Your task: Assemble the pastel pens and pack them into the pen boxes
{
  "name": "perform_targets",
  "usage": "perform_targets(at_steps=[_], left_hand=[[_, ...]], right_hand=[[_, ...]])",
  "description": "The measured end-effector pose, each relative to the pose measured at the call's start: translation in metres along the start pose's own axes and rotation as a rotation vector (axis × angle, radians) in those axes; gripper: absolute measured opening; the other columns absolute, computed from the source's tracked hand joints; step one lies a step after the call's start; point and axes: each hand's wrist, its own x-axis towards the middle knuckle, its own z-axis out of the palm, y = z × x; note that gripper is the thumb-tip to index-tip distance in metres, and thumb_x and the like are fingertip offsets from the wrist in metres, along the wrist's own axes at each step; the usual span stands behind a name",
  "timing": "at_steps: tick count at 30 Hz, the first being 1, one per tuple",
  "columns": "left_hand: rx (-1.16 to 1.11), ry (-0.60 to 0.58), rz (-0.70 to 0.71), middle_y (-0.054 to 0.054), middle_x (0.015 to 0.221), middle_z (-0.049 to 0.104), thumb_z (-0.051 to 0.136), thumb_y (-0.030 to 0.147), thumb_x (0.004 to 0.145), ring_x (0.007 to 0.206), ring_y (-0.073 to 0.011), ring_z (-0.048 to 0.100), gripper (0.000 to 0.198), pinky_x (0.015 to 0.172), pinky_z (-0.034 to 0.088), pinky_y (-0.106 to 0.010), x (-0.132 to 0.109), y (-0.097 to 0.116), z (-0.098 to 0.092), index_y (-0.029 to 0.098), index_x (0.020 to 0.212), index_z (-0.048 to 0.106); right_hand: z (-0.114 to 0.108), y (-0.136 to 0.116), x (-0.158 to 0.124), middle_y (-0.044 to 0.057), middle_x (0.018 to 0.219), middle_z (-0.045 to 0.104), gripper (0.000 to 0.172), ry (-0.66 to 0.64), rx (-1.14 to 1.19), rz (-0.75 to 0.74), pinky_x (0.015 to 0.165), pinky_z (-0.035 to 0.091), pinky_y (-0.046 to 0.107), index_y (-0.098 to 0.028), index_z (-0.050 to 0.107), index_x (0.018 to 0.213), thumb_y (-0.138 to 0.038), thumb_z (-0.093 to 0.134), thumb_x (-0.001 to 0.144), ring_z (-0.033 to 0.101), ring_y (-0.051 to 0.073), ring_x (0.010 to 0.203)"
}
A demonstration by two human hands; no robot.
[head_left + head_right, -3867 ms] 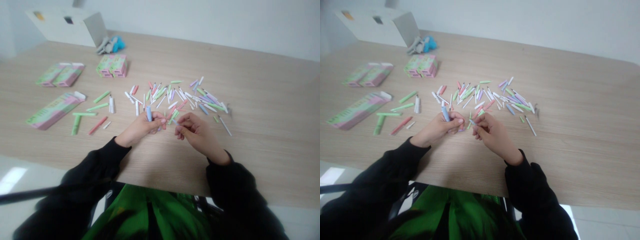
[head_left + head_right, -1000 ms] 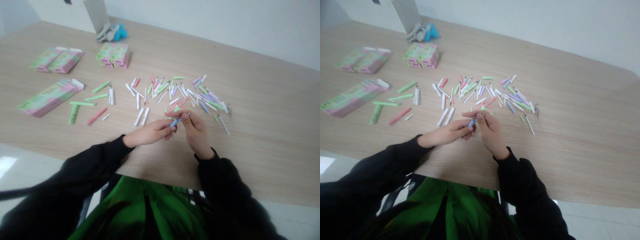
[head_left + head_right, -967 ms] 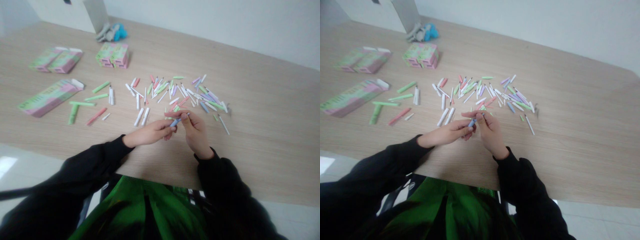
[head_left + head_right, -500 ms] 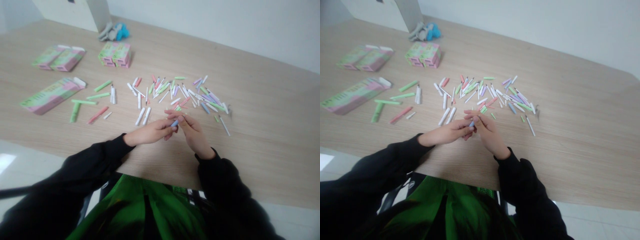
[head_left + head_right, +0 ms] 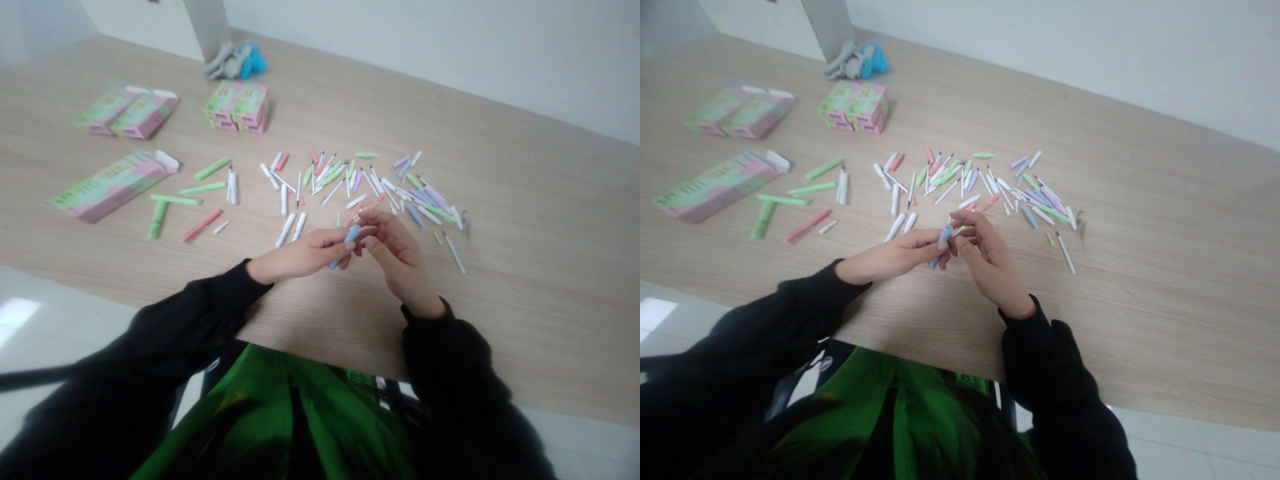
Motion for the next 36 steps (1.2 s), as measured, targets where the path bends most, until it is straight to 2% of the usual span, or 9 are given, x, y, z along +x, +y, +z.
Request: perform_targets(at_steps=[4,10,18,22,27,31,34,36], left_hand=[[-0.032,-0.004,0.004,0.000,0.078,0.057,0.045,0.039,0.102,0.075,-0.0135,0.054,0.031,0.075,0.044,-0.028,0.000,0.002,-0.001,0.016,0.084,0.058],[-0.055,-0.005,-0.027,0.000,0.070,0.058,0.052,0.040,0.099,0.067,-0.0123,0.055,0.031,0.068,0.044,-0.026,-0.001,0.003,-0.002,0.015,0.082,0.059],[-0.147,0.004,-0.056,0.001,0.067,0.061,0.059,0.039,0.096,0.059,-0.0104,0.053,0.024,0.058,0.040,-0.023,-0.001,0.007,-0.002,0.015,0.099,0.062],[-0.162,0.001,-0.066,-0.002,0.070,0.065,0.057,0.046,0.098,0.063,-0.0113,0.057,0.034,0.061,0.044,-0.024,-0.002,0.009,-0.001,0.014,0.086,0.062],[-0.169,0.016,-0.141,0.000,0.062,0.062,0.047,0.051,0.102,0.053,-0.0095,0.048,0.043,0.053,0.039,-0.022,-0.004,0.014,0.000,0.015,0.085,0.063],[-0.161,0.026,-0.120,-0.001,0.063,0.060,0.043,0.048,0.103,0.058,-0.0107,0.051,0.047,0.058,0.041,-0.023,-0.005,0.016,-0.001,0.015,0.074,0.060],[-0.230,0.062,-0.097,-0.002,0.069,0.062,0.041,0.042,0.104,0.065,-0.0123,0.059,0.039,0.065,0.046,-0.026,-0.003,0.012,-0.003,0.014,0.086,0.061],[-0.295,0.102,-0.077,0.000,0.072,0.063,0.051,0.039,0.100,0.064,-0.0123,0.061,0.026,0.065,0.047,-0.026,-0.002,0.009,-0.005,0.015,0.101,0.059]], right_hand=[[0.001,0.002,-0.002,0.000,0.092,0.064,0.021,-0.049,-0.066,-0.015,0.081,0.054,0.036,-0.028,0.061,0.119,-0.035,0.057,0.100,0.064,0.015,0.079],[-0.003,0.009,-0.001,0.001,0.099,0.067,0.016,0.046,-0.092,-0.012,0.087,0.054,0.037,-0.027,0.065,0.109,-0.035,0.067,0.095,0.067,0.017,0.091],[-0.002,0.006,0.002,0.001,0.090,0.070,0.020,0.158,-0.075,0.014,0.084,0.055,0.036,-0.024,0.069,0.091,-0.040,0.079,0.083,0.067,0.018,0.086],[-0.001,0.003,0.003,0.001,0.090,0.070,0.029,0.121,-0.017,0.084,0.083,0.056,0.036,-0.024,0.068,0.092,-0.045,0.083,0.079,0.067,0.017,0.083],[0.002,0.003,0.003,-0.002,0.070,0.065,0.032,0.060,0.043,0.166,0.068,0.052,0.031,-0.021,0.067,0.084,-0.050,0.082,0.079,0.063,0.015,0.069],[0.000,0.003,0.003,0.000,0.075,0.068,0.031,0.122,0.027,0.178,0.071,0.053,0.031,-0.021,0.068,0.081,-0.047,0.084,0.077,0.063,0.015,0.073],[-0.003,0.001,0.003,0.000,0.078,0.069,0.028,0.201,0.008,0.140,0.073,0.054,0.031,-0.022,0.069,0.080,-0.046,0.084,0.078,0.062,0.015,0.074],[-0.006,0.001,0.003,-0.001,0.079,0.068,0.026,0.261,0.009,0.096,0.072,0.054,0.030,-0.022,0.069,0.079,-0.043,0.085,0.077,0.062,0.014,0.073]])
